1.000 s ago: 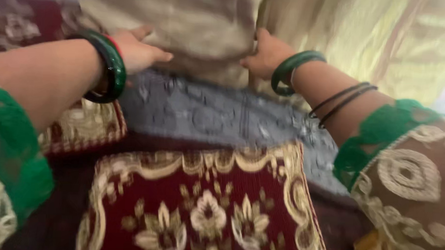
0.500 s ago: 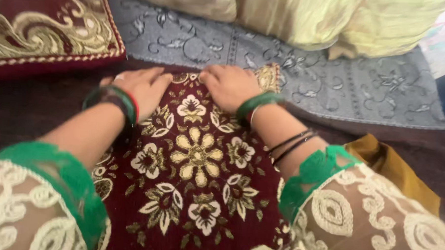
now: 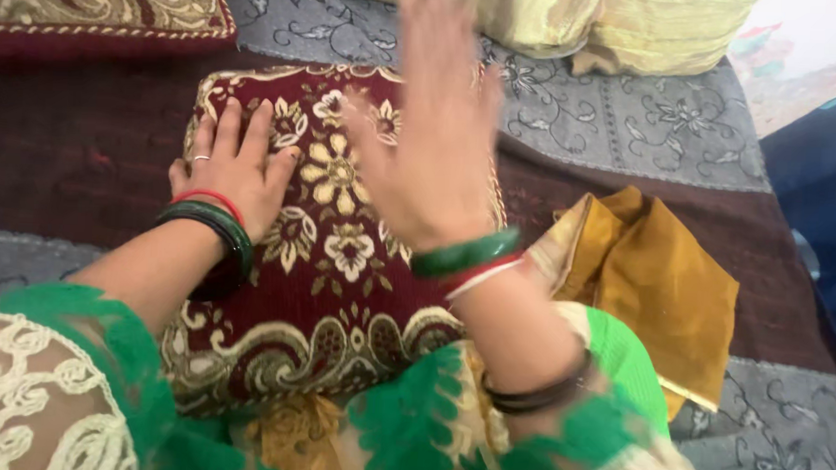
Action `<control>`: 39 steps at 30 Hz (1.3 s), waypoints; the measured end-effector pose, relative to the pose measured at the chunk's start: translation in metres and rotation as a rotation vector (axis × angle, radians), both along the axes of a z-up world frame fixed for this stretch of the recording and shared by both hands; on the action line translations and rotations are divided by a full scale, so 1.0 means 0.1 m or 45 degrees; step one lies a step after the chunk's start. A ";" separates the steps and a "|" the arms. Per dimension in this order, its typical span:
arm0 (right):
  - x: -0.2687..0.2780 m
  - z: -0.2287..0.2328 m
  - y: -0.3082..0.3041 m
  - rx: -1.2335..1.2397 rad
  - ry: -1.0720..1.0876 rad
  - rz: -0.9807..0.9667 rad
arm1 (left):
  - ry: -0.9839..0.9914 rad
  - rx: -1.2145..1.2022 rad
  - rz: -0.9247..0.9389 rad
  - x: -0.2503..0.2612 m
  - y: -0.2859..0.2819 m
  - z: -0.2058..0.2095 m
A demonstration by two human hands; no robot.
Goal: The person places a decorative maroon pillow on a bed, smooths it, and then inserts it into a mustard-colored pillow cover. They adjust the cover and smooth the surface repeatedly.
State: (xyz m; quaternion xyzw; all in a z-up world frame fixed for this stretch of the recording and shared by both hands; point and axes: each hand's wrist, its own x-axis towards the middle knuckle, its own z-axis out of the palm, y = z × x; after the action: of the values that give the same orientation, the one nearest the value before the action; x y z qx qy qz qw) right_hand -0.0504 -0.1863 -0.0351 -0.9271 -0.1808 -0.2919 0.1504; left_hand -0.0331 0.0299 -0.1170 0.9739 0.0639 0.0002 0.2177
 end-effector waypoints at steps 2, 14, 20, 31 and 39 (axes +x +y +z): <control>-0.35 -0.20 0.17 -0.244 0.563 0.058 | -0.040 -0.002 -0.003 -0.14 0.01 0.00; -0.56 -0.32 0.10 -0.147 0.477 0.077 | 0.036 0.098 0.073 -0.18 -0.08 -0.04; -0.48 0.03 -0.01 0.088 0.060 -0.035 | -0.102 0.146 0.108 -0.17 -0.15 -0.20; -0.54 0.02 0.12 0.156 -0.121 0.064 | -0.152 0.106 0.116 -0.17 -0.12 -0.21; -0.47 -0.42 0.23 -0.100 0.413 0.036 | -0.268 -0.008 0.083 -0.12 -0.05 -0.13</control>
State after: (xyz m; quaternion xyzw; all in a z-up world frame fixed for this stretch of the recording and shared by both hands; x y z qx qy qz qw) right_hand -0.0978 -0.1637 -0.0776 -0.9646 -0.1785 -0.1288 0.1454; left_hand -0.0455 0.0253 -0.1300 0.9653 0.0722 0.1094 0.2260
